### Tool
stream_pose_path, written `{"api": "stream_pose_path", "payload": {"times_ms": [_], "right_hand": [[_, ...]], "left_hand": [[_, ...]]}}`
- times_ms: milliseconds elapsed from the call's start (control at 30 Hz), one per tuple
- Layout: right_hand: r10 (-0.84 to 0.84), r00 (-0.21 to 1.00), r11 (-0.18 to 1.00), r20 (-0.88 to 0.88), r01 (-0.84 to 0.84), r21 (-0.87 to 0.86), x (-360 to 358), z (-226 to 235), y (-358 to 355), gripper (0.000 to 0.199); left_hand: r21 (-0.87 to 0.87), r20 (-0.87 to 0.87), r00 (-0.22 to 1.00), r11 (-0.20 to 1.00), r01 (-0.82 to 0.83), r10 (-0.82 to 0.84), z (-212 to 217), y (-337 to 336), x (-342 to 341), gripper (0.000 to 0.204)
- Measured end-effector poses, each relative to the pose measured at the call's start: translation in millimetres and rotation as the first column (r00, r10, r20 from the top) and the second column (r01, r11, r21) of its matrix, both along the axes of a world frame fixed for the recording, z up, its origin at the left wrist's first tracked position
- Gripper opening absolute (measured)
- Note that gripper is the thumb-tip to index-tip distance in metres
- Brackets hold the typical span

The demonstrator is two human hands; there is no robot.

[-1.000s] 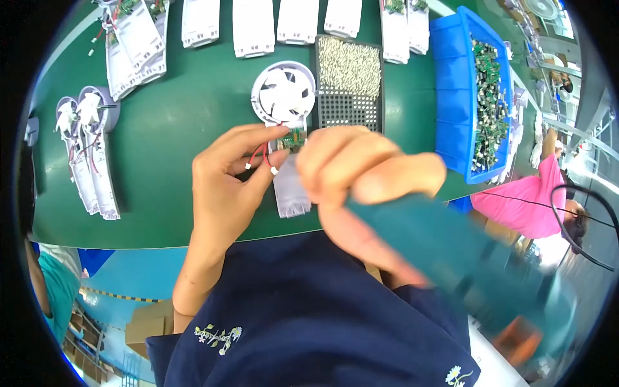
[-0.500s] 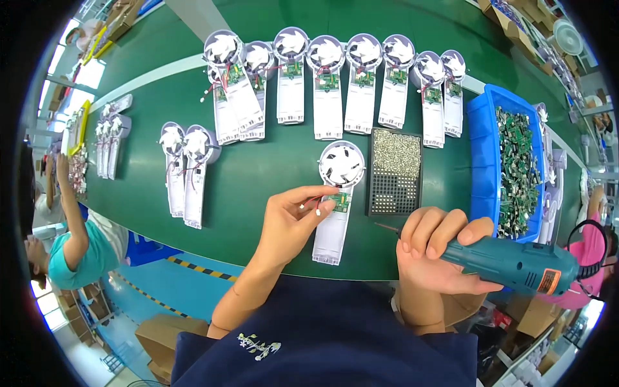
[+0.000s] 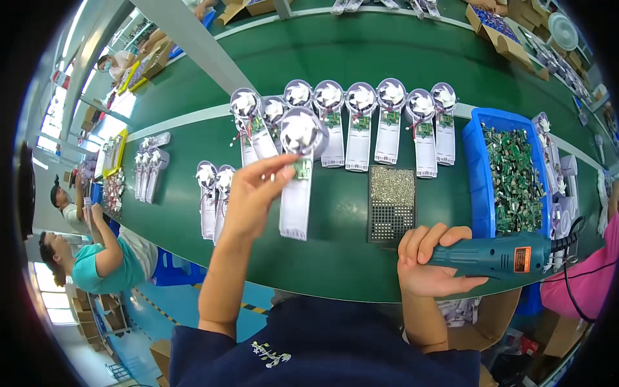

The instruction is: The person assembles handheld fans on a production line by fitting circuit boards into the fan casings, securing them with an electric screwdriver, and setting the assembled fans in a row on the table.

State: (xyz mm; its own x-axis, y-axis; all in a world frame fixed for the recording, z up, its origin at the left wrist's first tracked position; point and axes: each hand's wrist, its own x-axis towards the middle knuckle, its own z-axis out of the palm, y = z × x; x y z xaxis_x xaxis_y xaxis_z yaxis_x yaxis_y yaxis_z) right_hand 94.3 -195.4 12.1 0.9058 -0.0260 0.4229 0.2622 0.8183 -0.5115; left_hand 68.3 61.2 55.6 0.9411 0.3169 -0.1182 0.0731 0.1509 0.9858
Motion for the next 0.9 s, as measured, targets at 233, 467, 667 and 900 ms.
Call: {"api": "stream_pose_path", "payload": {"times_ms": [233, 467, 667, 900], "right_hand": [[-0.008, 0.996, 1.0, -0.093, 0.008, -0.005, -1, 3, 2, 0.079], [0.018, 0.993, 1.0, -0.115, -0.017, 0.007, -6, 1, -4, 0.079], [0.075, 0.993, 0.997, -0.093, -0.072, 0.034, -9, -2, -1, 0.08], [0.074, 0.994, 0.995, -0.083, -0.068, 0.069, 0, 2, -5, 0.077]], "left_hand": [[0.081, 0.04, 0.981, 0.978, -0.194, 0.191, -1, 43, 58, 0.022], [0.196, 0.058, 0.962, 0.942, -0.273, 0.267, -24, 53, 87, 0.023], [0.618, 0.124, 0.964, 0.742, -0.259, 0.234, -39, 65, 86, 0.027], [0.87, 0.168, 0.983, 0.457, -0.182, 0.072, 20, 37, 28, 0.05]]}}
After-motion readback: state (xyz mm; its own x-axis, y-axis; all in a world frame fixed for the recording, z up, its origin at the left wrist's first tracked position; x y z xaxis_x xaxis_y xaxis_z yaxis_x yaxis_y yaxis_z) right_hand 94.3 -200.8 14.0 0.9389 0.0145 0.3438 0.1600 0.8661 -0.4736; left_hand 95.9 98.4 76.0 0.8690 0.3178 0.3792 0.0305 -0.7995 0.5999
